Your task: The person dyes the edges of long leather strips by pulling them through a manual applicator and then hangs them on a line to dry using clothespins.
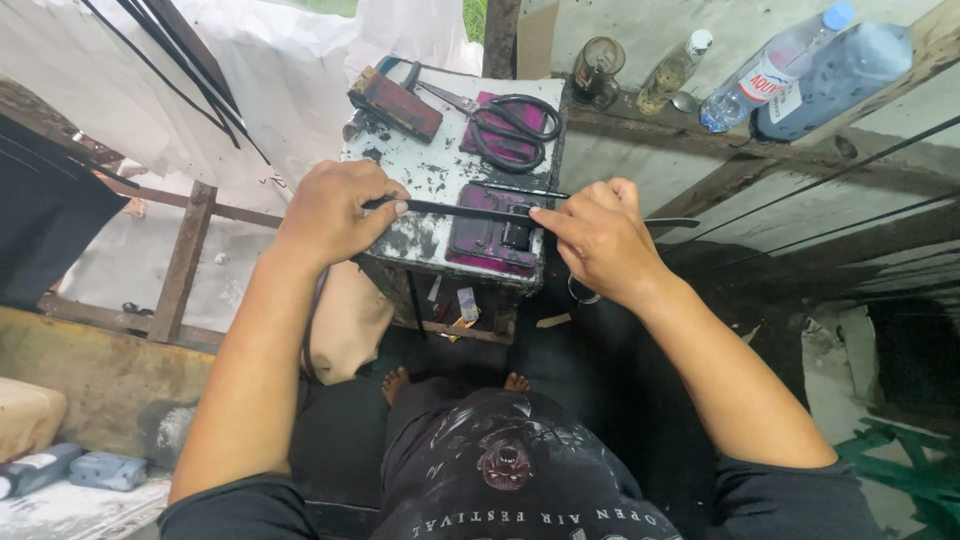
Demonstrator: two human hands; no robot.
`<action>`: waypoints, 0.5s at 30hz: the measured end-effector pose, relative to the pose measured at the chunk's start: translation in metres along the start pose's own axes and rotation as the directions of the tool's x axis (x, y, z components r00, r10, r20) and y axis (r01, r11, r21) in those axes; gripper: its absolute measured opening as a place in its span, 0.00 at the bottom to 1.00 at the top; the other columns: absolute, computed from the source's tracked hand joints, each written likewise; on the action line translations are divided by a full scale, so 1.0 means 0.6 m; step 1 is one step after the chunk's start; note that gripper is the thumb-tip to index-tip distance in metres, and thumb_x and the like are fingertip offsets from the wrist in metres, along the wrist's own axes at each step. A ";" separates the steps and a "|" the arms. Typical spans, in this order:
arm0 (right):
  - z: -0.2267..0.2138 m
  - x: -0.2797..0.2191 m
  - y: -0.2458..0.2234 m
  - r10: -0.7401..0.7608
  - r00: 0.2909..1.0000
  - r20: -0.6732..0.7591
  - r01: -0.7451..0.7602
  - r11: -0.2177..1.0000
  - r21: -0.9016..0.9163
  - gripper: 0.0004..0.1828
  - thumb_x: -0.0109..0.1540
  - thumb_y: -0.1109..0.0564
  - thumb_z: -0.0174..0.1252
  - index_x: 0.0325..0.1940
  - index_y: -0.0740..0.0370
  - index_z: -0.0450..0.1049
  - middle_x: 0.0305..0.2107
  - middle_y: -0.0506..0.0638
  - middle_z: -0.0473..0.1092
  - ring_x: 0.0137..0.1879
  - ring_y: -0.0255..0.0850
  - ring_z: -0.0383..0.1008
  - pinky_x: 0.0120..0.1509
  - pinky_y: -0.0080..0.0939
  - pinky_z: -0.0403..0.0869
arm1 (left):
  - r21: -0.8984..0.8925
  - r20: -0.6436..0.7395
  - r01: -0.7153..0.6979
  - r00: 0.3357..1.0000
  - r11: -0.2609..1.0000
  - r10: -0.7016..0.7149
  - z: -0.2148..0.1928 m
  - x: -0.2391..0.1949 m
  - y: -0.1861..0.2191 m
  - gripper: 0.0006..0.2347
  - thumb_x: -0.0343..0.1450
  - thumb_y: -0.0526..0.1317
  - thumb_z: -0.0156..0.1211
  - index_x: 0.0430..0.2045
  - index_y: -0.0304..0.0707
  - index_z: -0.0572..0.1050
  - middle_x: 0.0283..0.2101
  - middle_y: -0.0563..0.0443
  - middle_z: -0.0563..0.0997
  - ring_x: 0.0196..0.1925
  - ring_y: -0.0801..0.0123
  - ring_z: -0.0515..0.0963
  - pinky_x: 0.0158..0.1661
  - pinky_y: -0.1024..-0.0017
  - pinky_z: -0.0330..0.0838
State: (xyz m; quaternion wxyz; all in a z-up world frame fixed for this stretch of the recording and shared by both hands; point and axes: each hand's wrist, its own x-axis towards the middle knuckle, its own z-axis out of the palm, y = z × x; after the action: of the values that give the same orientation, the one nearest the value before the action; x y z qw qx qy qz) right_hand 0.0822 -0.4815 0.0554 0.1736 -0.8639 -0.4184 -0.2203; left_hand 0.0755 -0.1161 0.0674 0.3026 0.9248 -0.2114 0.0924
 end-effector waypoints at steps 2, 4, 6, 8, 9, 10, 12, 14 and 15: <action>0.014 0.004 -0.001 0.009 1.000 -0.025 -0.010 0.999 -0.039 0.13 0.63 0.60 0.59 0.50 0.48 0.81 0.30 0.41 0.71 0.44 0.39 0.70 0.58 0.45 0.60 | 0.067 -0.026 -0.083 0.996 0.994 0.085 0.000 0.009 -0.017 0.05 0.67 0.36 0.69 0.33 0.45 0.86 0.31 0.52 0.84 0.37 0.54 0.83 0.44 0.63 0.74; 0.031 -0.004 -0.004 0.027 0.999 -0.044 -0.032 0.994 -0.101 0.14 0.62 0.59 0.60 0.50 0.45 0.81 0.31 0.41 0.70 0.45 0.40 0.70 0.59 0.46 0.60 | 0.233 -0.106 -0.124 0.983 0.965 0.152 0.004 0.004 -0.024 0.05 0.66 0.41 0.72 0.33 0.52 0.86 0.31 0.60 0.84 0.43 0.66 0.77 0.58 0.64 0.58; 0.034 -0.005 -0.013 0.039 0.998 -0.041 -0.044 0.992 -0.117 0.14 0.62 0.59 0.60 0.50 0.45 0.81 0.31 0.41 0.70 0.45 0.40 0.70 0.59 0.47 0.60 | 0.265 -0.106 -0.137 0.980 0.955 0.170 0.009 0.003 -0.034 0.05 0.66 0.41 0.73 0.33 0.53 0.86 0.31 0.60 0.84 0.44 0.67 0.77 0.58 0.63 0.57; 0.036 -0.006 -0.015 0.040 0.999 -0.035 -0.044 0.991 -0.129 0.14 0.62 0.59 0.61 0.50 0.44 0.81 0.31 0.41 0.70 0.45 0.40 0.70 0.59 0.48 0.60 | 0.299 -0.112 -0.139 0.977 0.944 0.179 0.018 0.003 -0.044 0.05 0.65 0.41 0.74 0.32 0.53 0.86 0.30 0.61 0.85 0.44 0.67 0.76 0.59 0.62 0.56; 0.038 -0.010 -0.015 0.048 0.998 -0.035 -0.052 0.988 -0.149 0.15 0.62 0.59 0.60 0.50 0.43 0.81 0.31 0.41 0.70 0.45 0.40 0.70 0.59 0.48 0.61 | 0.298 -0.122 -0.163 0.971 0.940 0.207 0.024 0.004 -0.050 0.04 0.66 0.42 0.73 0.31 0.55 0.86 0.30 0.63 0.84 0.44 0.69 0.75 0.59 0.63 0.55; 0.039 -0.014 -0.015 0.055 0.998 -0.035 -0.060 0.984 -0.168 0.15 0.62 0.59 0.59 0.50 0.42 0.80 0.31 0.41 0.69 0.46 0.41 0.70 0.59 0.48 0.61 | 0.298 -0.132 -0.187 0.963 0.936 0.235 0.030 0.006 -0.054 0.04 0.66 0.42 0.73 0.31 0.56 0.86 0.29 0.65 0.83 0.44 0.71 0.75 0.59 0.63 0.54; 0.031 -0.020 -0.014 0.069 0.997 -0.027 -0.073 0.980 -0.184 0.15 0.62 0.58 0.59 0.50 0.41 0.80 0.31 0.41 0.69 0.46 0.40 0.70 0.60 0.49 0.61 | 0.284 -0.140 -0.212 0.956 0.935 0.260 0.040 0.011 -0.056 0.03 0.66 0.42 0.73 0.31 0.56 0.85 0.29 0.64 0.83 0.44 0.72 0.74 0.59 0.63 0.53; 0.021 -0.029 -0.014 0.087 0.996 -0.016 -0.088 0.977 -0.196 0.14 0.62 0.57 0.60 0.49 0.41 0.80 0.31 0.40 0.69 0.46 0.40 0.70 0.61 0.49 0.61 | 0.269 -0.144 -0.235 0.949 0.934 0.280 0.047 0.014 -0.045 0.03 0.66 0.42 0.73 0.30 0.55 0.85 0.29 0.64 0.83 0.43 0.72 0.74 0.58 0.62 0.52; 0.016 -0.031 -0.014 0.105 0.994 -0.006 -0.104 0.976 -0.191 0.14 0.62 0.57 0.60 0.49 0.41 0.81 0.31 0.40 0.70 0.46 0.40 0.71 0.61 0.49 0.61 | 0.249 -0.140 -0.243 0.949 0.937 0.283 0.047 0.018 -0.036 0.03 0.66 0.41 0.72 0.30 0.53 0.85 0.28 0.62 0.83 0.41 0.70 0.73 0.56 0.62 0.53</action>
State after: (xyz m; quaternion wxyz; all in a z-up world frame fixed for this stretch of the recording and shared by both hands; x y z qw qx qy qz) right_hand 0.0677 -0.4841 0.0385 0.1006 -0.8977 -0.3497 -0.2482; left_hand 0.0960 -0.1210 0.0371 0.1962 0.9050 -0.2945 0.2361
